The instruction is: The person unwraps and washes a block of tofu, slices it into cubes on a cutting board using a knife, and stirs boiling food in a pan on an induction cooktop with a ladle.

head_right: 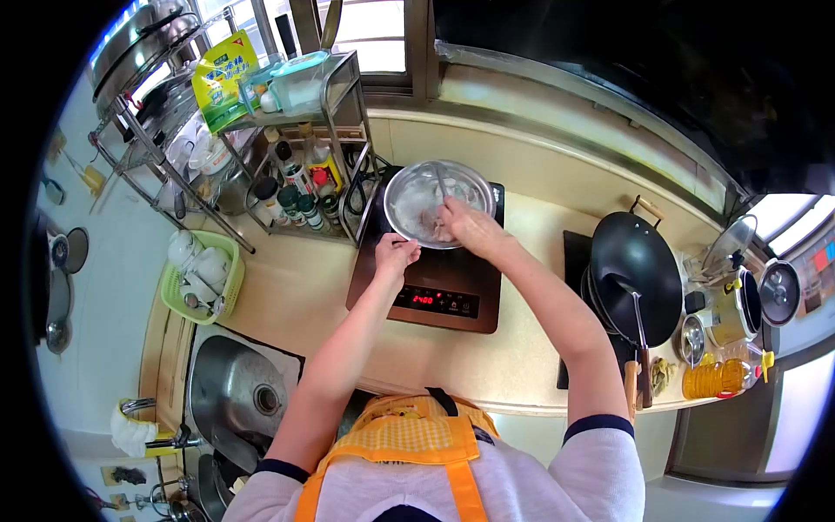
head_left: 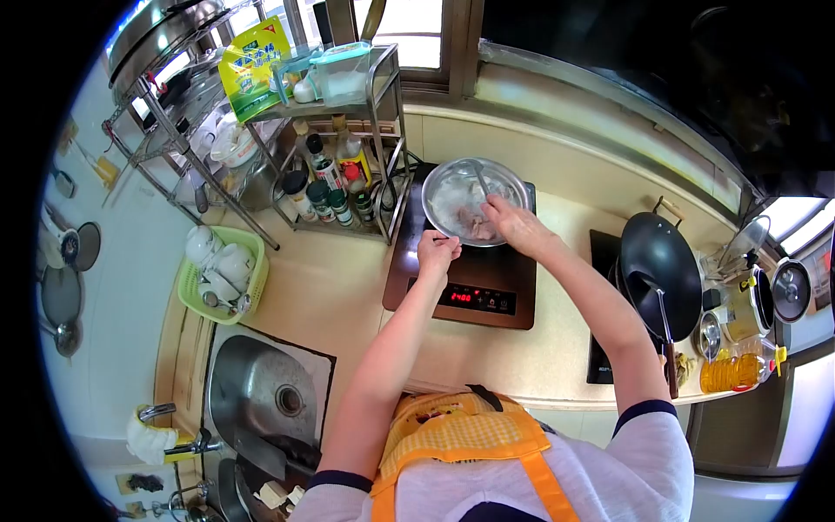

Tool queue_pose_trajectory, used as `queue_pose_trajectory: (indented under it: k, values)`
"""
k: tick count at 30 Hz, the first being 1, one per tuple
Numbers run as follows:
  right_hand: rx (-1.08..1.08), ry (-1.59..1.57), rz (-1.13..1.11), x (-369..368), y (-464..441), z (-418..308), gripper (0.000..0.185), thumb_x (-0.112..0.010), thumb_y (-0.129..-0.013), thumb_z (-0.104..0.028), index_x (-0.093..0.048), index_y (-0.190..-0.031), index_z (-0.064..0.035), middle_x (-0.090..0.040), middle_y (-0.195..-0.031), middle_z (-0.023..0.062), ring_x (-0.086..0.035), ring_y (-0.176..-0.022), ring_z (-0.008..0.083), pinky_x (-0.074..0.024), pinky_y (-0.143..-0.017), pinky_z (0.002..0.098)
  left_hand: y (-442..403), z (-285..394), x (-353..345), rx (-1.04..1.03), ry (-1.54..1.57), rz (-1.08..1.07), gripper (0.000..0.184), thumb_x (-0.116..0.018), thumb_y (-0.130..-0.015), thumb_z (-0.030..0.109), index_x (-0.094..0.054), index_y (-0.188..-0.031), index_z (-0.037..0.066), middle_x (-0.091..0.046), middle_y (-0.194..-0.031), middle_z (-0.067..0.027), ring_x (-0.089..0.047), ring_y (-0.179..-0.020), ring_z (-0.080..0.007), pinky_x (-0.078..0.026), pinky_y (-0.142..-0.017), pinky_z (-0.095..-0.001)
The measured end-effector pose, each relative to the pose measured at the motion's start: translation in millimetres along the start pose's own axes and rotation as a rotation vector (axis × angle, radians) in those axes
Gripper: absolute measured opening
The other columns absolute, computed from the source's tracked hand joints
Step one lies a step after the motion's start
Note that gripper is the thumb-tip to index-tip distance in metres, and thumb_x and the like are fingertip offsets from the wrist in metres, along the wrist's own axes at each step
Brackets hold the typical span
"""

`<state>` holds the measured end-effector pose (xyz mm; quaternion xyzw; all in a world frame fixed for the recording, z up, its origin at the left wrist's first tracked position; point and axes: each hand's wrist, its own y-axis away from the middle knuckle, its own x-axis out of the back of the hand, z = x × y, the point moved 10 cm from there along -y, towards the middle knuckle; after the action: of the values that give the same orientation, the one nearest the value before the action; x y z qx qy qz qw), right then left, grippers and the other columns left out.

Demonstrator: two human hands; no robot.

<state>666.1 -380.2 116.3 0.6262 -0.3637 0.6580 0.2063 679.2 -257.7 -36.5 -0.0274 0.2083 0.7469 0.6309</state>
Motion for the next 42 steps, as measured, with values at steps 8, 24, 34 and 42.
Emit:
queue_pose_trajectory:
  k: [8, 24, 34, 42]
  values:
    - [-0.048, -0.183, 0.109, -3, 47, 24, 0.033, -0.053, -0.078, 0.003, -0.052, -0.111, -0.0010, -0.053, -0.110, 0.0182, -0.059, -0.089, 0.0361, -0.0510, -0.076, 0.0393, 0, -1, 0, 0.014, -0.020, 0.005, 0.019, -0.062, -0.081, -0.001, -0.048, -0.092, 0.002, -0.060, -0.077, -0.0102, -0.060, -0.063, -0.0157, -0.052, -0.057, -0.0269]
    - [0.050, -0.099, 0.025, 49, 100, -47, 0.044, -0.054, -0.072, 0.006, -0.051, -0.115, 0.0017, -0.049, -0.121, 0.0212, -0.059, -0.098, 0.0336, -0.0531, -0.080, 0.0365, -7, -5, 1, 0.020, -0.025, -0.037, 0.018, -0.062, -0.081, -0.001, -0.047, -0.091, 0.003, -0.061, -0.075, -0.0101, -0.058, -0.060, -0.0142, -0.049, -0.053, -0.0256]
    - [0.017, -0.180, 0.121, -1, 57, -12, 0.037, -0.052, -0.075, 0.007, -0.052, -0.112, 0.0020, -0.052, -0.115, 0.0195, -0.058, -0.097, 0.0356, -0.0518, -0.080, 0.0385, -9, -4, 1, 0.042, -0.036, -0.034, 0.020, -0.063, -0.078, -0.003, -0.047, -0.089, 0.002, -0.061, -0.075, -0.0102, -0.058, -0.059, -0.0135, -0.048, -0.051, -0.0249]
    - [-0.051, -0.094, 0.242, 4, 35, 6, 0.043, -0.051, -0.075, 0.008, -0.050, -0.118, -0.0003, -0.049, -0.121, 0.0219, -0.058, -0.098, 0.0380, -0.0510, -0.083, 0.0386, -6, -2, 1, 0.030, -0.037, -0.036, 0.019, -0.062, -0.079, -0.002, -0.047, -0.090, 0.002, -0.061, -0.075, -0.0104, -0.058, -0.060, -0.0134, -0.048, -0.052, -0.0246]
